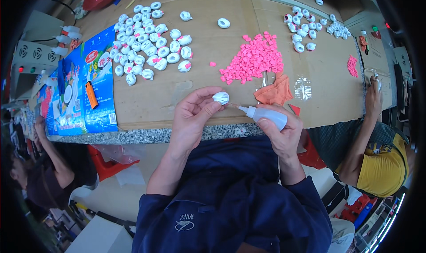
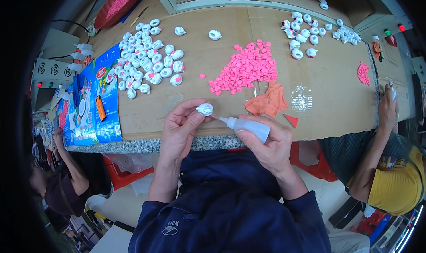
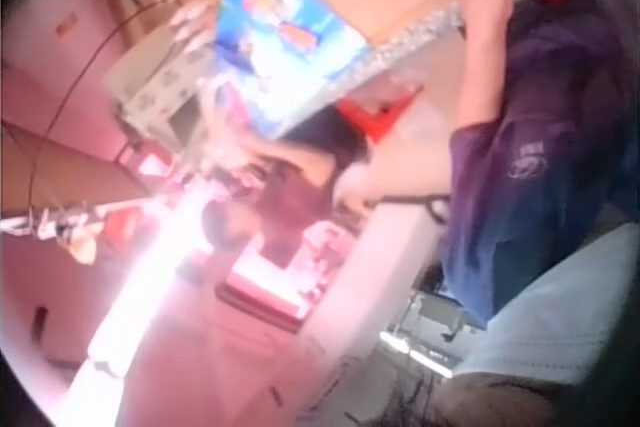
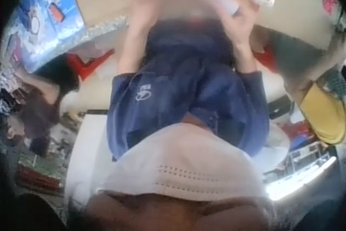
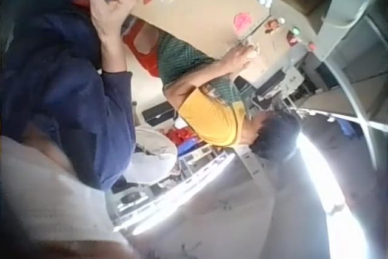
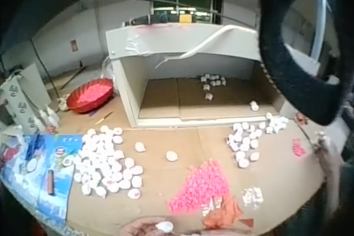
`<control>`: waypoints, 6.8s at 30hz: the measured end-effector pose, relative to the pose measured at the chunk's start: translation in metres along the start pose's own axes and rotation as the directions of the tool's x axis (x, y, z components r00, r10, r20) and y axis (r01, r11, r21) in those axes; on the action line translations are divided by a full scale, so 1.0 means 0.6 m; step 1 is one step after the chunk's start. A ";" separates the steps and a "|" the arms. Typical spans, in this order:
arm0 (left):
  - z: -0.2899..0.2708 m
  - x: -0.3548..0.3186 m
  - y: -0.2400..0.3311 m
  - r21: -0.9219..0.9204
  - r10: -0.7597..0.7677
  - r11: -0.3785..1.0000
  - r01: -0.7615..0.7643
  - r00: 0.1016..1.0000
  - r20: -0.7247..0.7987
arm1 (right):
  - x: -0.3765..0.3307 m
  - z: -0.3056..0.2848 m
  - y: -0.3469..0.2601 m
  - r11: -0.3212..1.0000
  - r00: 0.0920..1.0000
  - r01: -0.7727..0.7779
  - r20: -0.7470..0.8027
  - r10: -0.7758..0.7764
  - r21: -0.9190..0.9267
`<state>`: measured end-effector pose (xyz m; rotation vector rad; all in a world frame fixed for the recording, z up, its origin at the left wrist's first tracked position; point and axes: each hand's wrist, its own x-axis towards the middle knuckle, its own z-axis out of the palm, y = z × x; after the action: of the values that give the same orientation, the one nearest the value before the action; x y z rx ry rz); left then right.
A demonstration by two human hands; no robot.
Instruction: Assembling small plastic components by applying glue and joining them together on a factory workbench.
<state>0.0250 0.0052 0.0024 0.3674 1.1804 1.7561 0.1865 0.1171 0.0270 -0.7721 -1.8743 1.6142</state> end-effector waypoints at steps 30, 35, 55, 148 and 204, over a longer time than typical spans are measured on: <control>0.001 0.001 0.004 -0.015 -0.029 0.999 0.029 1.000 0.000 | 0.005 -0.006 0.003 0.999 0.998 0.051 -0.028 -0.051 0.001; 0.000 0.000 0.005 -0.008 -0.033 0.999 0.033 0.999 0.001 | 0.006 -0.008 0.007 0.999 0.999 0.048 -0.019 -0.048 -0.013; -0.005 0.001 0.000 -0.038 -0.012 0.999 0.012 1.000 0.015 | 0.005 0.003 0.002 0.999 0.999 0.043 -0.016 -0.044 -0.010; 0.028 -0.010 -0.029 0.344 0.367 0.876 -0.339 0.930 -0.017 | 0.044 0.034 -0.020 0.700 0.921 0.372 0.151 -0.358 -0.610; 0.018 0.002 0.006 -0.058 -0.188 0.979 0.196 0.976 0.112 | 0.036 0.032 0.000 0.946 0.971 0.240 0.072 -0.230 -0.216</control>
<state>0.0296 0.0118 0.0101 0.2915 1.0409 1.5855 0.1578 0.1198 0.0254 -0.5775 -2.1182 1.2990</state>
